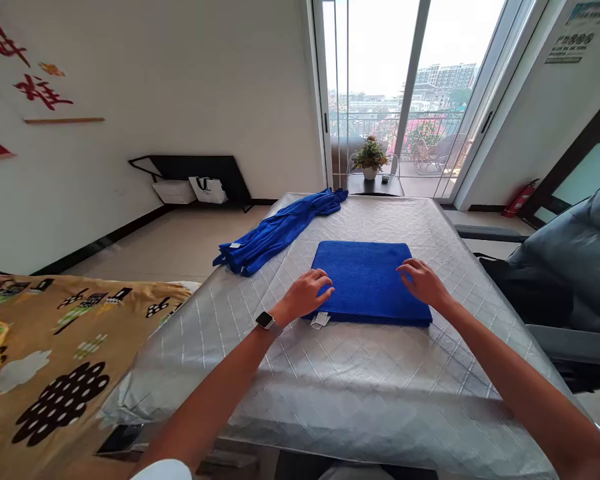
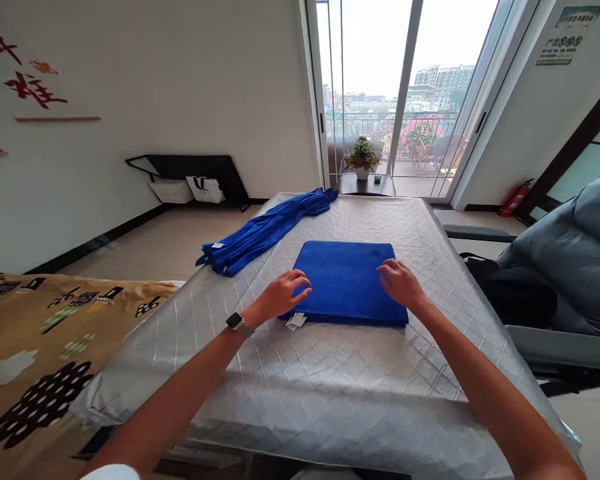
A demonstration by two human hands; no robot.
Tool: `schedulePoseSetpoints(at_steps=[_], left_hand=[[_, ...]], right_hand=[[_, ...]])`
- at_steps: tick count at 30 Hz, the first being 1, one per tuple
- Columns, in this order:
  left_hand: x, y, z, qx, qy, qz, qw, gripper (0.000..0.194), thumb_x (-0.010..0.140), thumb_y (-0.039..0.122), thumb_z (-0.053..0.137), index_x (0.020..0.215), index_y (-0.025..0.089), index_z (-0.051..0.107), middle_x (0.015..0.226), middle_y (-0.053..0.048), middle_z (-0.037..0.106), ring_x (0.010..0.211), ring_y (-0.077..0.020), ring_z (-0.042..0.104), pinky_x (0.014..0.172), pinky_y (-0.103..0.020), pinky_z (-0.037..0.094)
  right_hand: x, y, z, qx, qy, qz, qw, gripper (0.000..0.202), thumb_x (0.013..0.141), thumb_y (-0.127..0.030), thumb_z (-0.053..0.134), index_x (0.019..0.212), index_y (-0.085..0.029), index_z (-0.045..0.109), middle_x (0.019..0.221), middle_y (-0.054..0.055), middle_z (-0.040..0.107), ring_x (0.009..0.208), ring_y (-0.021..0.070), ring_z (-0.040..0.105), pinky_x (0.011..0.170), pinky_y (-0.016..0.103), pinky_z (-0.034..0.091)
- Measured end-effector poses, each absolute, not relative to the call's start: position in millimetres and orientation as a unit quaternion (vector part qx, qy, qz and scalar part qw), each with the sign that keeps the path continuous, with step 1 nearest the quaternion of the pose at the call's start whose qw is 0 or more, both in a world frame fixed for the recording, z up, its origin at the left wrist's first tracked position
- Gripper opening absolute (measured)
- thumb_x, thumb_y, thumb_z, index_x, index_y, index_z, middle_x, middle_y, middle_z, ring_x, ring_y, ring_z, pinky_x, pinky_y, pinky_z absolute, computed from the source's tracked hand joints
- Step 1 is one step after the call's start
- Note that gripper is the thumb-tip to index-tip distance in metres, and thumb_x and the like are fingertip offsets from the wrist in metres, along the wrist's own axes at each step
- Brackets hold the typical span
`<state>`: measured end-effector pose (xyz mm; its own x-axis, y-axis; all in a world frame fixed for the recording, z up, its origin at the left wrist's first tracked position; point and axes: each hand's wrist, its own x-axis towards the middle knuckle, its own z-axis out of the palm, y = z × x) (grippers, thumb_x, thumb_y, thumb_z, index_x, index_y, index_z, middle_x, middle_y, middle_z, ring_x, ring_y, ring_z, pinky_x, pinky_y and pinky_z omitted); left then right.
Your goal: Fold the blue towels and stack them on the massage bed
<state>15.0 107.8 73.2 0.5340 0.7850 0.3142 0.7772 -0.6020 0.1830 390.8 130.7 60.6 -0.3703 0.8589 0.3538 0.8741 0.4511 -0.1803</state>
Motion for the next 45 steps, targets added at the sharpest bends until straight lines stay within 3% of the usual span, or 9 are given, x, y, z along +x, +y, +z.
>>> schedulePoseSetpoints(at_steps=[3, 6, 10, 14, 22, 29, 35, 41, 45], left_hand=[[11.4, 70.0, 70.7, 0.906, 0.392, 0.157, 0.015, 0.033, 0.098, 0.048, 0.062, 0.119, 0.023, 0.067, 0.12, -0.007, 0.067, 0.112, -0.0231, 0.063, 0.102, -0.039, 0.051], [9.2, 52.8, 65.1, 0.907, 0.392, 0.154, -0.001, 0.045, 0.094, 0.05, 0.068, 0.13, 0.024, 0.062, 0.13, -0.009, 0.064, 0.123, -0.0265, 0.059, 0.107, -0.043, 0.048], [14.3, 51.4, 60.6, 0.91, 0.395, 0.116, -0.045, 0.034, 0.098, 0.035, 0.064, 0.129, 0.022, 0.062, 0.13, -0.012, 0.064, 0.121, -0.0278, 0.06, 0.104, -0.045, 0.048], [22.1, 53.4, 59.4, 0.927, 0.356, 0.057, -0.103, 0.026, 0.102, 0.019, 0.052, 0.126, 0.018, 0.062, 0.122, -0.014, 0.066, 0.111, -0.0272, 0.063, 0.092, -0.041, 0.05], [42.8, 43.1, 71.8, 0.9, 0.418, 0.024, -0.118, 0.023, 0.098, 0.007, 0.05, 0.111, 0.019, 0.064, 0.104, -0.012, 0.066, 0.096, -0.0269, 0.062, 0.079, -0.038, 0.047], [47.8, 42.8, 62.8, 0.861, 0.485, 0.052, -0.141, 0.034, 0.094, 0.014, 0.058, 0.127, 0.017, 0.062, 0.113, -0.015, 0.066, 0.101, -0.0305, 0.061, 0.082, -0.042, 0.047], [35.0, 38.7, 62.5, 0.834, 0.516, 0.032, -0.193, 0.035, 0.099, 0.007, 0.045, 0.127, 0.015, 0.064, 0.109, -0.015, 0.068, 0.1, -0.0301, 0.064, 0.083, -0.043, 0.052], [15.0, 29.3, 69.3, 0.84, 0.518, 0.061, -0.146, 0.034, 0.096, 0.005, 0.054, 0.126, 0.017, 0.064, 0.118, -0.013, 0.071, 0.109, -0.0287, 0.067, 0.089, -0.041, 0.057], [4.2, 18.2, 102.1, 0.847, 0.498, 0.163, -0.086, 0.034, 0.095, 0.009, 0.055, 0.126, 0.019, 0.066, 0.122, -0.011, 0.073, 0.112, -0.0273, 0.068, 0.097, -0.043, 0.057]], right_hand=[[406.4, 73.7, 63.5, -0.431, -0.887, 0.015, 0.166, 0.03, 0.103, -0.035, 0.048, 0.116, -0.024, 0.072, 0.117, 0.009, 0.07, 0.105, 0.0216, 0.065, 0.096, 0.036, 0.054], [416.7, 37.6, 59.4, -0.405, -0.906, -0.01, 0.121, 0.03, 0.101, -0.039, 0.056, 0.124, -0.026, 0.068, 0.119, 0.008, 0.07, 0.105, 0.0225, 0.066, 0.093, 0.036, 0.055], [417.1, 28.5, 54.3, -0.398, -0.908, -0.102, 0.082, 0.032, 0.099, -0.028, 0.057, 0.13, -0.022, 0.066, 0.122, 0.01, 0.07, 0.107, 0.0236, 0.066, 0.093, 0.036, 0.053], [407.2, 32.2, 59.4, -0.375, -0.91, -0.173, 0.034, 0.028, 0.096, -0.016, 0.057, 0.121, -0.018, 0.068, 0.109, 0.01, 0.072, 0.094, 0.0228, 0.067, 0.083, 0.035, 0.052], [390.1, 32.6, 66.4, -0.403, -0.888, -0.222, -0.002, 0.025, 0.094, -0.008, 0.054, 0.111, -0.02, 0.068, 0.094, 0.008, 0.069, 0.083, 0.022, 0.062, 0.07, 0.032, 0.043], [383.8, 42.3, 75.8, -0.469, -0.851, -0.235, 0.017, 0.025, 0.091, -0.011, 0.057, 0.113, -0.018, 0.067, 0.105, 0.012, 0.069, 0.092, 0.0262, 0.062, 0.079, 0.036, 0.043], [393.3, 41.1, 82.5, -0.484, -0.833, -0.265, 0.037, 0.032, 0.094, -0.007, 0.05, 0.12, -0.017, 0.066, 0.113, 0.014, 0.07, 0.098, 0.0269, 0.062, 0.079, 0.037, 0.045], [408.1, 22.4, 67.9, -0.486, -0.84, -0.234, 0.058, 0.028, 0.089, -0.006, 0.055, 0.11, -0.018, 0.069, 0.107, 0.011, 0.072, 0.095, 0.0259, 0.066, 0.075, 0.036, 0.051], [420.9, 11.9, 99.1, -0.485, -0.831, -0.234, 0.14, 0.024, 0.094, -0.014, 0.054, 0.113, -0.019, 0.069, 0.11, 0.01, 0.073, 0.099, 0.0254, 0.068, 0.077, 0.035, 0.053]])
